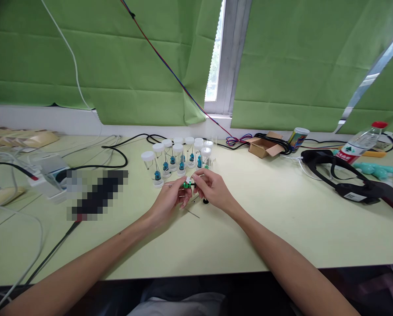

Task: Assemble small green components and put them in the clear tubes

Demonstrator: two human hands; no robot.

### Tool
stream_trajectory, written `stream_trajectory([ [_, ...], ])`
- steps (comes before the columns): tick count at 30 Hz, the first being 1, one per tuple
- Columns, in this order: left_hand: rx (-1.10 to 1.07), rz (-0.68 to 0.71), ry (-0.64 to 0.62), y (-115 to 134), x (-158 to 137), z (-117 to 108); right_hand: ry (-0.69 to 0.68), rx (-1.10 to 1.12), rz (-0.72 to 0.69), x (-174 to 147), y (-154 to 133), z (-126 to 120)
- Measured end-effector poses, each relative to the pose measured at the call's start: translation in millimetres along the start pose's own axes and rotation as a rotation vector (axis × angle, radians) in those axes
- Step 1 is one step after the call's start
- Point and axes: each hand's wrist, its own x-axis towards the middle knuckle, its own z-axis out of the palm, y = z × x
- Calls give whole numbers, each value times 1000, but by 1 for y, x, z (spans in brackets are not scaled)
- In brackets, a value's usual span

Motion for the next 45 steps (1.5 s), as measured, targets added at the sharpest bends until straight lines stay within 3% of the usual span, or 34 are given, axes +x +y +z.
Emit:
stream_trajectory([
  [10, -19, -18, 48, 3, -1, 0, -33, 45, 14, -2, 0, -1],
  [31, -3, -17, 15, 1, -1, 0, -34, 44, -33, -1, -1, 0],
  [45, 28, -28, -15, 1, 0, 1, -21, 11, 15, 0, 1, -1],
])
